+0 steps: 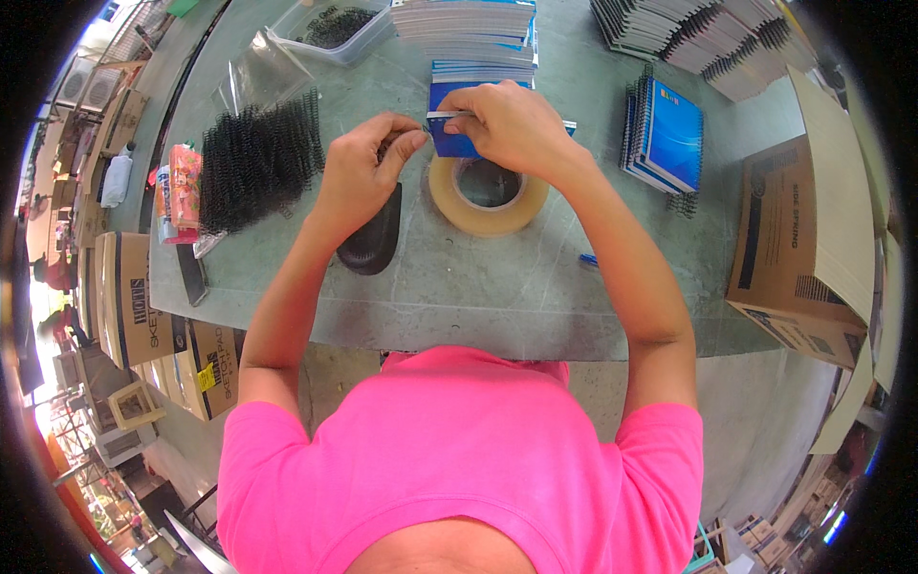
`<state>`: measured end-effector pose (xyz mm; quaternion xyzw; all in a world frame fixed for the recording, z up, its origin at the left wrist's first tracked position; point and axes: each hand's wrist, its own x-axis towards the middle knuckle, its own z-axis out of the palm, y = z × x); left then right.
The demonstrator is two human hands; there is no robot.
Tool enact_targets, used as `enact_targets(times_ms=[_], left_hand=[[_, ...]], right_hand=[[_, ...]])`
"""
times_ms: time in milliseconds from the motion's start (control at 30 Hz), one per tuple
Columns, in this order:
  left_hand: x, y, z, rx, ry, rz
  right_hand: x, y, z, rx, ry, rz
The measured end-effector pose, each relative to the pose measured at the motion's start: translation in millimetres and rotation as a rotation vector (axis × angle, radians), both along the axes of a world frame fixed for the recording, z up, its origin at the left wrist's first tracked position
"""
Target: The person inserts spiral coils into notebooks by hand and uses a small tool to secure the ends.
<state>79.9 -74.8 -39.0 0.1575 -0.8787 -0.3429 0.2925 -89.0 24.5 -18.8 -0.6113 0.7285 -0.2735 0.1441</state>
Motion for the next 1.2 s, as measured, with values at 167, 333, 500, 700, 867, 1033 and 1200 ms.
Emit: enact_targets(times_ms=[167, 333, 500, 700, 867, 1033, 1200], left_hand=[[-4, -1, 6, 0.326, -0.233, 0.101], [-1, -16, 15, 1.245, -0.243, -0.103], [-8, -9, 7, 0.072, -0.056, 0.01], [-2, -20, 14, -0.108, -0.021, -0.066], [6, -28, 23, 0.066, -0.328, -0.052], [4, -18, 16, -0.004, -0.141, -0.02], [8, 5, 15, -0.513, -0.086, -0.12]], right_hand=[[2, 3, 1, 0.006, 0.001, -0.007], [5, 7, -1, -0.047, -0.02, 0.028], [10, 7, 7, -0.042, 0.209, 0.0], [12, 4, -17, -0.272, 0.219, -0.017], [19, 6, -19, -0.401, 0.167, -0.092], [22, 5, -19, -0.358, 0.115, -0.083], [20, 4, -19, -0.275, 0.149, -0.051]])
